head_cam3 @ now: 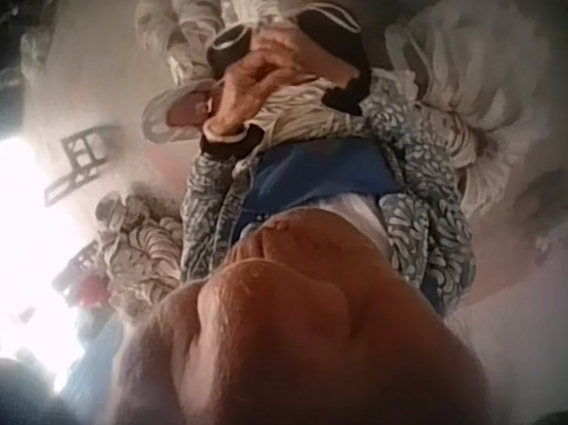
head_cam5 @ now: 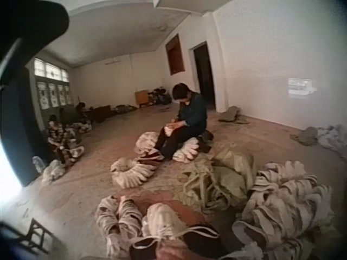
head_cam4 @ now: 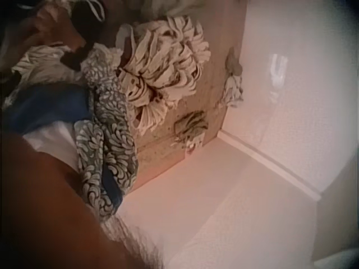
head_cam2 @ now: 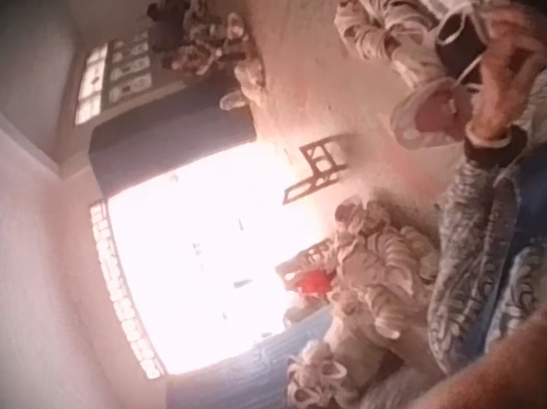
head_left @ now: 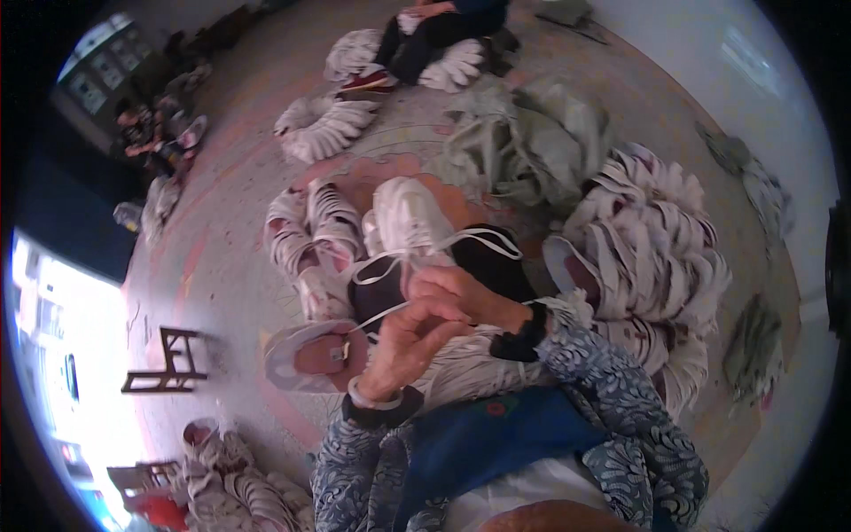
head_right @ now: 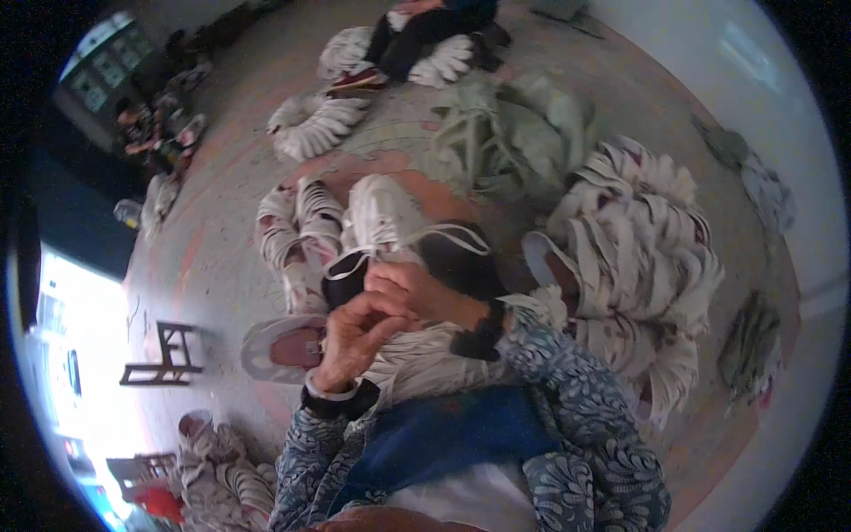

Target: The person sits on the floor and laces a white and pink sneaker by hand, threading white shoelaces through the eyelets and pulling them tight. They repeat the lacing process on the same shoe multiple times, adjusting the laces and tightening them repeatedly.

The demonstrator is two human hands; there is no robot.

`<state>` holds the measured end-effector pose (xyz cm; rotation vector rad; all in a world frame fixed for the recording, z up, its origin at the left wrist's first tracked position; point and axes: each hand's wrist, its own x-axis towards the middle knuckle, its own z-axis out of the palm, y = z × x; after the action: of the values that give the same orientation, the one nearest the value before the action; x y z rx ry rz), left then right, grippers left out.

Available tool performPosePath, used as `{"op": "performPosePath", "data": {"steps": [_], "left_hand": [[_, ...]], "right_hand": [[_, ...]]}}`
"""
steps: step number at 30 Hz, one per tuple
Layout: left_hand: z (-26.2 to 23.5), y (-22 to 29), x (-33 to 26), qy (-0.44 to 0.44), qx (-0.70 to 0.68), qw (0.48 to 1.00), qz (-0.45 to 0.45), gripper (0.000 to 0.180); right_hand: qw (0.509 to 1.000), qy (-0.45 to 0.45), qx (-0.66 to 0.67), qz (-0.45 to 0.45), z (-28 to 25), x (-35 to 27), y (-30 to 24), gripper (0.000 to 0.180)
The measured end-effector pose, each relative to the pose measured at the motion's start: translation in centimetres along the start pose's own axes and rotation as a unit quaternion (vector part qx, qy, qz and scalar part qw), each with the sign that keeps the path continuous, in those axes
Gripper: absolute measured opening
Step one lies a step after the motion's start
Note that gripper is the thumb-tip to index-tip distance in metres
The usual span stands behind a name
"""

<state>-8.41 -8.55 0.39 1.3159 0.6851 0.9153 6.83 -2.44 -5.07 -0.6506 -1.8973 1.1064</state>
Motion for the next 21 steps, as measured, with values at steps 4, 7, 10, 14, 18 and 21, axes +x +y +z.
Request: {"op": "performPosePath", "data": {"steps": [4,7,10,14,18,21], "left_hand": [[-2.5,-0.7,-1.2,-0.008,0.011,0.995,-0.101,0.02],[-3.5,-6.2,-1.3,0.073,-0.122,0.962,-0.234,0.036],[-3.1,-9.6,-0.2,0.111,-0.298,0.919,-0.233,0.033],[-2.2,-9.2,1.6,0.19,-0.364,0.886,-0.215,0.024],[-2.9,-11.7,1.9,0.213,-0.494,0.82,-0.194,0.019],[-2.3,-11.7,3.1,0.229,-0.518,0.798,-0.204,0.013]], "right_hand": [[0.971,-0.028,0.228,0.064,-3.8,-1.4,-3.9,0.014],[0.89,-0.11,0.406,0.176,-5.5,-2.7,-9.0,0.017],[0.896,-0.297,0.331,-0.012,-6.0,-3.7,-13.2,0.019],[0.795,-0.35,0.437,-0.232,-9.8,-6.5,-14.8,0.017],[0.878,-0.407,0.094,-0.234,-13.0,-9.5,-14.0,0.018],[0.979,-0.194,-0.055,0.008,-11.8,-8.9,-13.0,0.02]]}}
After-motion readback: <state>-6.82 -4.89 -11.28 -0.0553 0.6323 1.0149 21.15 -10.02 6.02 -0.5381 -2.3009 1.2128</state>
